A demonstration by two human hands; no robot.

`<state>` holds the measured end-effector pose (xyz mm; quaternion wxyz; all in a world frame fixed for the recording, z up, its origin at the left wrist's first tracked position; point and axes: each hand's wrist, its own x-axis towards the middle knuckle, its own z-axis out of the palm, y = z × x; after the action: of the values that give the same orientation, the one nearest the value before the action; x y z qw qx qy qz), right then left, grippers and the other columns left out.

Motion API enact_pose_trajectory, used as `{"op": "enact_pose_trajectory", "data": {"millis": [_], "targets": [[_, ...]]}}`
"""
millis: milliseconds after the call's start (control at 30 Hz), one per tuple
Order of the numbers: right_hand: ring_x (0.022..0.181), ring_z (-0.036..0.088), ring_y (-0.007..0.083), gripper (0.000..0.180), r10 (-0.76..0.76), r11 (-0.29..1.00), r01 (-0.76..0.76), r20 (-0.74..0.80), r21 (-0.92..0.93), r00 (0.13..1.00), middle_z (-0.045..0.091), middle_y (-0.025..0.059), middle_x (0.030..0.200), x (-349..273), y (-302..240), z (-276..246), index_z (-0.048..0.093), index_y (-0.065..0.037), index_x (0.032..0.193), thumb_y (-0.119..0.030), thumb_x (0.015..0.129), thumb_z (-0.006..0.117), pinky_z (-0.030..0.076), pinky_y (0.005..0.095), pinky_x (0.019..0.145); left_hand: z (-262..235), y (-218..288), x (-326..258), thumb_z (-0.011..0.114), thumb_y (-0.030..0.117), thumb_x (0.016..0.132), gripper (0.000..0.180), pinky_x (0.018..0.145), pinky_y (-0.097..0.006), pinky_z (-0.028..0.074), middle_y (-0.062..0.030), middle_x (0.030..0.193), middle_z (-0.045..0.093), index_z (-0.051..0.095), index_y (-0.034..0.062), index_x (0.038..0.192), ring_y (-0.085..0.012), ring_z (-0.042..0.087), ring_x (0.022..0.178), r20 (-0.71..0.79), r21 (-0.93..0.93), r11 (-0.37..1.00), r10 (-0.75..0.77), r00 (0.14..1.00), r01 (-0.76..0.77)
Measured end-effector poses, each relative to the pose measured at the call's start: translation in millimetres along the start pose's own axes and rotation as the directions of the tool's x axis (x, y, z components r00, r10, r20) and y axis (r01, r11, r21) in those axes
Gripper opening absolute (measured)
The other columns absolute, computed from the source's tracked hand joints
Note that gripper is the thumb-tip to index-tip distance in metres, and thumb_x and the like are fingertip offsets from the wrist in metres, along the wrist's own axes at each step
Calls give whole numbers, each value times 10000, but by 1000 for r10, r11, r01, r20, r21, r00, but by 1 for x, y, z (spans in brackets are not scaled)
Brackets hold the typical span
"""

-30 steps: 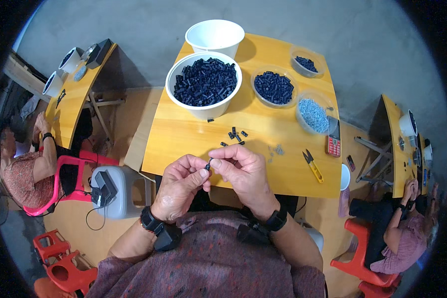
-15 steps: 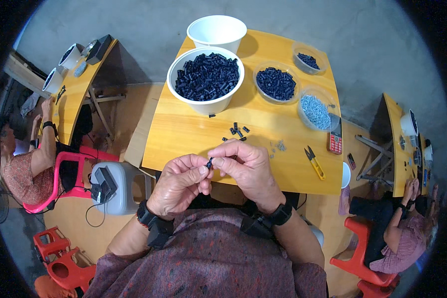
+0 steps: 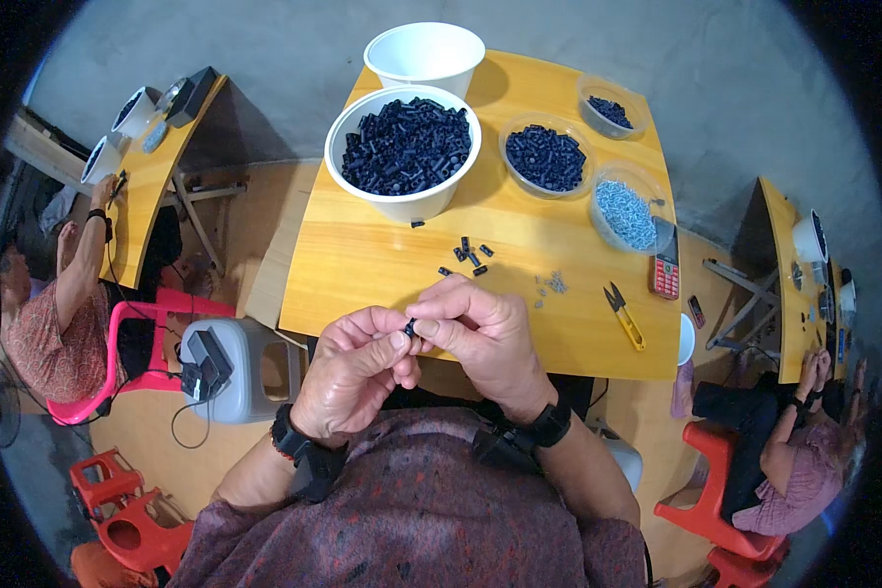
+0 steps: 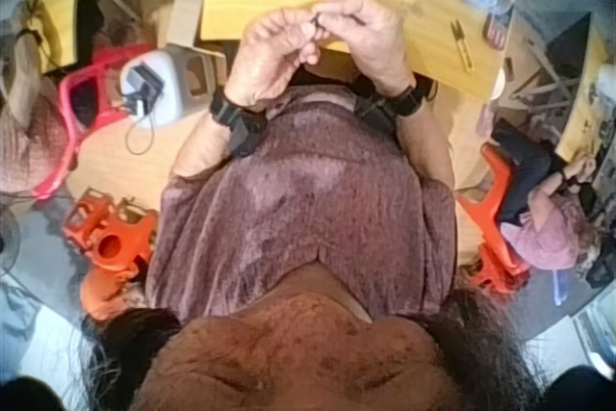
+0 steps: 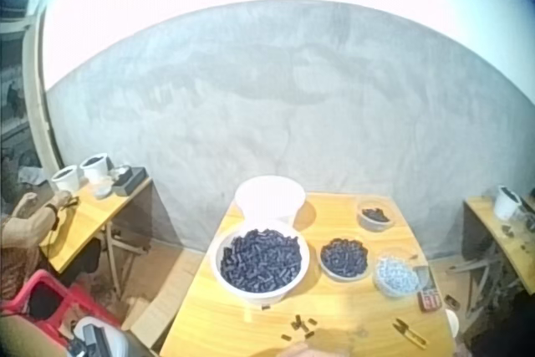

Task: Assembling small black plastic components at a workshop table.

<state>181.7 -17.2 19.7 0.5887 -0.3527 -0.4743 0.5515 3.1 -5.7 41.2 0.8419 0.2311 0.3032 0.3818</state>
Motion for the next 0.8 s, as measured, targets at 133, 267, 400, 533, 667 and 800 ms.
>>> {"op": "enact_pose_trajectory", "data": {"millis": [133, 267, 400, 533, 667, 800], "targets": [[841, 656, 141, 119, -27, 998, 28, 25, -49, 999, 646, 96, 977, -4, 3, 2, 681, 6, 999, 54, 892, 656, 547, 254, 748, -4, -4, -1, 644, 63, 939, 104, 633, -280, 543, -109, 916, 678, 630, -3, 1018, -127, 612, 678, -20, 7, 1000, 28, 999, -28], [916, 641, 139, 131, -21, 1000, 20, 68, 11, 997, 629, 95, 1030, -7, 11, -5, 669, -5, 1008, 58, 895, 651, 541, 259, 792, -6, -6, -1, 629, 9, 935, 104, 650, -240, 560, -104, 923, 687, 639, -15, 1036, -114, 640, 712, 20, -24, 1000, -7, 1000, 8], [923, 637, 131, 166, -31, 998, 38, 128, -58, 991, 632, 85, 1021, -1, -3, -12, 674, -8, 1042, 58, 891, 656, 539, 255, 798, -1, -5, 3, 636, 54, 940, 92, 617, -288, 540, -88, 879, 672, 636, 1, 1015, -135, 619, 672, 6, 34, 999, -8, 1000, 8], [914, 645, 129, 223, 56, 993, -47, 77, -107, 995, 646, 82, 1017, 0, -14, -8, 682, -10, 1089, 45, 873, 685, 544, 259, 792, -3, -1, 7, 623, 29, 936, 77, 605, -295, 539, -81, 854, 667, 641, -2, 1003, -139, 620, 649, -85, 45, 998, -27, 996, 31], [886, 657, 130, 204, -42, 927, 90, 138, -365, 990, 662, 91, 997, 4, -15, -8, 687, 11, 1060, 45, 859, 695, 549, 265, 778, -7, -6, 11, 609, 11, 933, 71, 603, -292, 543, -79, 839, 664, 643, -6, 992, -142, 622, 637, -98, 40, 999, -15, 995, 19], [872, 660, 129, 161, -63, 949, 91, 98, -302, 993, 662, 88, 984, 7, -6, -10, 685, 24, 1022, 46, 862, 685, 545, 256, 766, -9, -5, 19, 626, 18, 929, 57, 607, -278, 546, -74, 838, 662, 643, -4, 979, -137, 626, 650, -84, 85, 996, 42, 996, -34]]}}
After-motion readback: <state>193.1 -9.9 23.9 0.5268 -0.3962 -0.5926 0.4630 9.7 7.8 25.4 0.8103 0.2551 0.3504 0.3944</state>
